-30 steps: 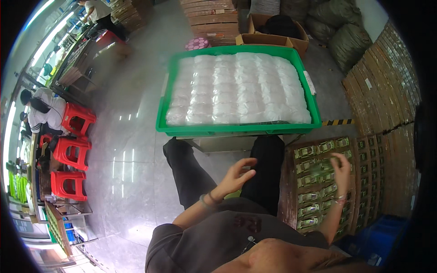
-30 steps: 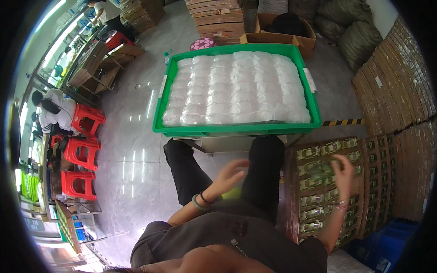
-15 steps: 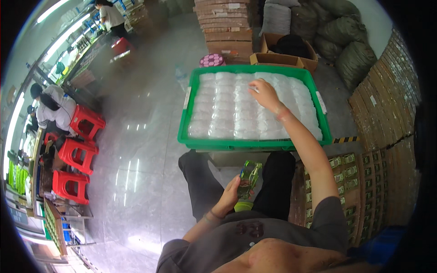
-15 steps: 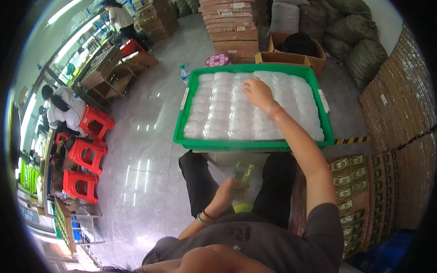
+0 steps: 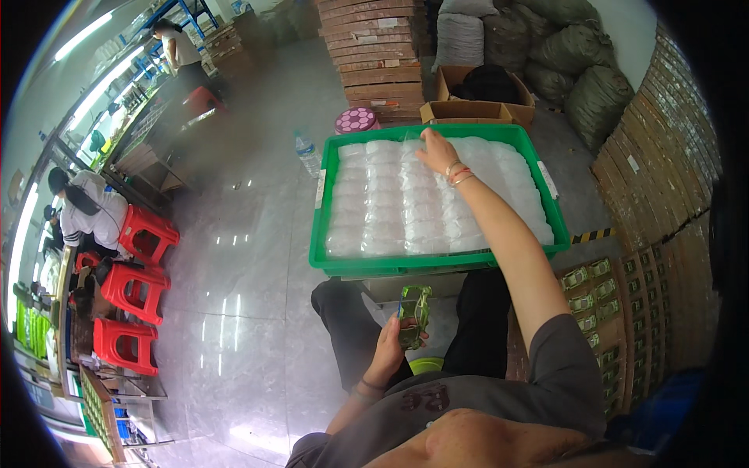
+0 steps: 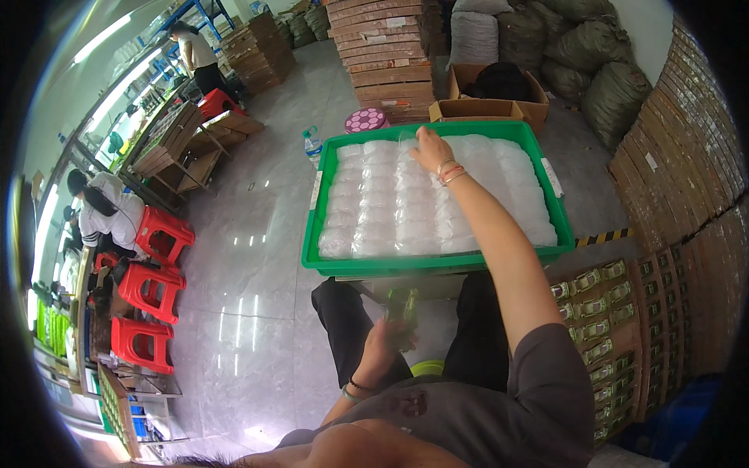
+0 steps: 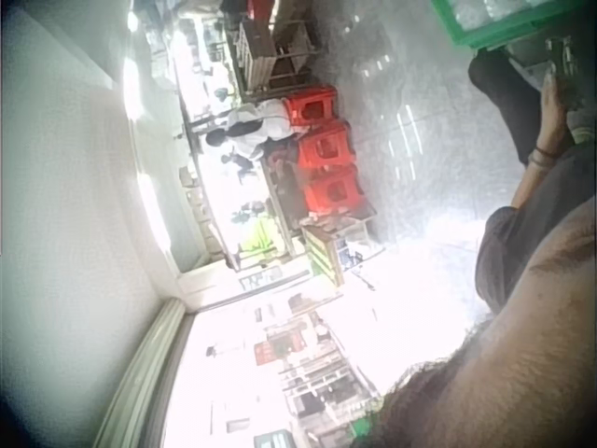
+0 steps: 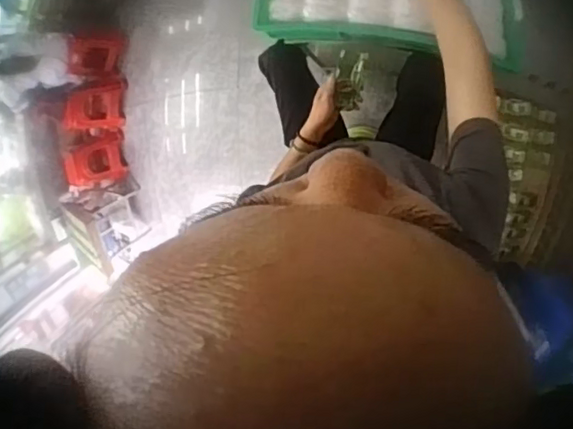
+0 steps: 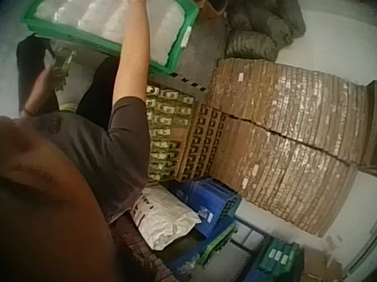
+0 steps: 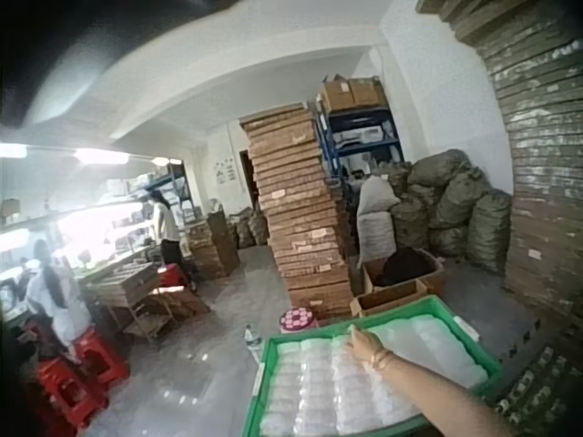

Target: The person repeatedly picks small green plastic frames from a cardboard tray, places them into white protective pouches inside a green bin, and returns the frames to the tray. The process is repeated continuously throughout the clip.

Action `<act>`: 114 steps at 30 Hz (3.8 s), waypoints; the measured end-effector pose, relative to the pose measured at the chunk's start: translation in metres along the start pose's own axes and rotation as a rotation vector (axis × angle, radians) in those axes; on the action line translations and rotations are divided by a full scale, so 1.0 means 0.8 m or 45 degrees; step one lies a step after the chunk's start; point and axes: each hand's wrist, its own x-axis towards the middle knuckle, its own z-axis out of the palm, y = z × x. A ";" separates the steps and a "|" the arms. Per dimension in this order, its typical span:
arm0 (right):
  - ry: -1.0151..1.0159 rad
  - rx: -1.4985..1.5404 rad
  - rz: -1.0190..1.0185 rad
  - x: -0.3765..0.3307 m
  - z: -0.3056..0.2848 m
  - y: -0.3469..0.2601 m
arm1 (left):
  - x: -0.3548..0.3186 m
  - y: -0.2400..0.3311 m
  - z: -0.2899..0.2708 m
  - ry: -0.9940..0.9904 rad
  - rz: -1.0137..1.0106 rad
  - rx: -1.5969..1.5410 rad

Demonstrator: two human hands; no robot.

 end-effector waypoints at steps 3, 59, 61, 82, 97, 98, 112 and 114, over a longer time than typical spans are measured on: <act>0.088 0.532 0.022 -0.016 -0.038 -0.005 | 0.005 -0.007 -0.006 -0.064 -0.017 -0.102; 0.071 0.123 -0.374 -0.341 -0.096 -0.168 | 0.013 0.021 0.044 0.057 0.196 0.251; -0.028 0.189 -0.305 -0.346 -0.097 -0.168 | 0.013 0.018 0.048 0.078 0.309 0.327; 0.181 0.314 -0.214 -0.384 -0.073 -0.168 | 0.033 -0.010 0.039 0.415 0.486 0.901; 0.155 0.864 0.391 -0.402 -0.050 -0.154 | 0.045 -0.011 0.059 0.415 0.678 0.847; 0.160 0.878 0.388 -0.397 -0.060 -0.159 | 0.046 -0.011 0.061 0.404 0.683 0.827; 0.200 1.004 0.812 -0.457 -0.110 -0.112 | 0.061 -0.057 0.113 0.118 0.706 0.928; 0.197 0.988 0.854 -0.482 -0.126 -0.099 | 0.065 -0.072 0.124 0.006 0.564 0.854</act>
